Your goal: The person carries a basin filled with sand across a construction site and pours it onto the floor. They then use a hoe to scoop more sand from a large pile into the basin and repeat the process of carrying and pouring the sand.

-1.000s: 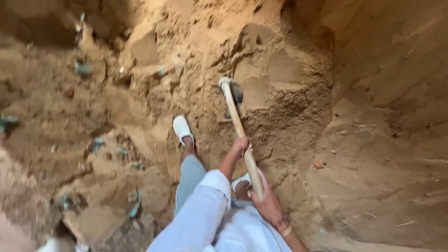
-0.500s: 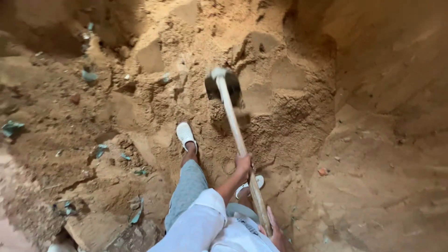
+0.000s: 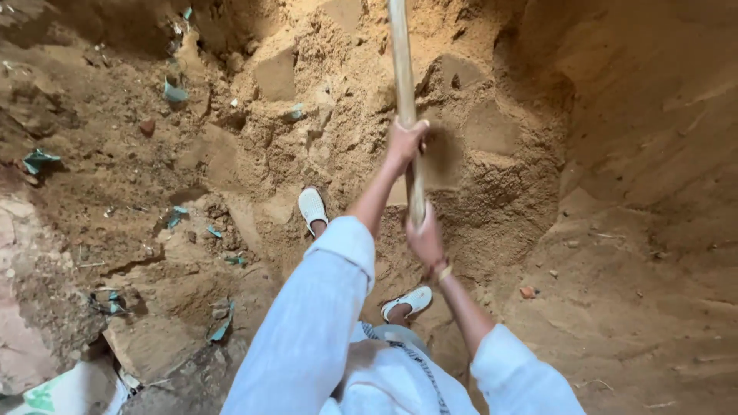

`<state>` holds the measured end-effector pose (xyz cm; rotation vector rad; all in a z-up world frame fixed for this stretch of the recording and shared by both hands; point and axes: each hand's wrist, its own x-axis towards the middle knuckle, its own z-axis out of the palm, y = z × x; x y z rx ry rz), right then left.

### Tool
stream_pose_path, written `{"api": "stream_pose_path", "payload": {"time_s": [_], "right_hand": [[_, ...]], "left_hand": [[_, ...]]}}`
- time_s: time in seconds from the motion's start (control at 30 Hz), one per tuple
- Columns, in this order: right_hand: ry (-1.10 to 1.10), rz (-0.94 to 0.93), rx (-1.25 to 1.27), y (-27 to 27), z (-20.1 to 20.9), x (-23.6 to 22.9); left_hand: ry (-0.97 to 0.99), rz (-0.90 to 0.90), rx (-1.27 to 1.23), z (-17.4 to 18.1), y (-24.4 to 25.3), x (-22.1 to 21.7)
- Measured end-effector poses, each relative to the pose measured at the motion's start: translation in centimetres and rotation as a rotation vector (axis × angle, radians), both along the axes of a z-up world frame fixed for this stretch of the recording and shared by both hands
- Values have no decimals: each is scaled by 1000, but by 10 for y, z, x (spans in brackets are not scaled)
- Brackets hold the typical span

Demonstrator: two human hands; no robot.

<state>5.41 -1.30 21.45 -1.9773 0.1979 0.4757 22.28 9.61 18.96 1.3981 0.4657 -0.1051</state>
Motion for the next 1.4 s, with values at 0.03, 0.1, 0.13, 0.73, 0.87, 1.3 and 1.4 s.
{"api": "stream_pose_path", "payload": {"time_s": [0.03, 0.1, 0.13, 0.73, 0.87, 1.3, 1.4], "right_hand": [[6, 2, -6, -5, -26, 6], [-107, 14, -68, -17, -77, 19], [-106, 16, -73, -20, -77, 10], [287, 22, -56, -117, -127, -228], [498, 4, -101, -111, -115, -235], [454, 11, -226, -164, -234, -388], [470, 15, -259, -179, -234, -386]], "left_hand": [[6, 2, -6, -21, -9, -11], [121, 33, 69, -63, -30, -31], [123, 34, 63, -76, -37, -52], [683, -130, 53, -288, -124, -302], [677, -60, -180, -355, -109, -270], [842, 105, 89, -364, -108, -285], [870, 135, 112, -340, -116, -271]]}}
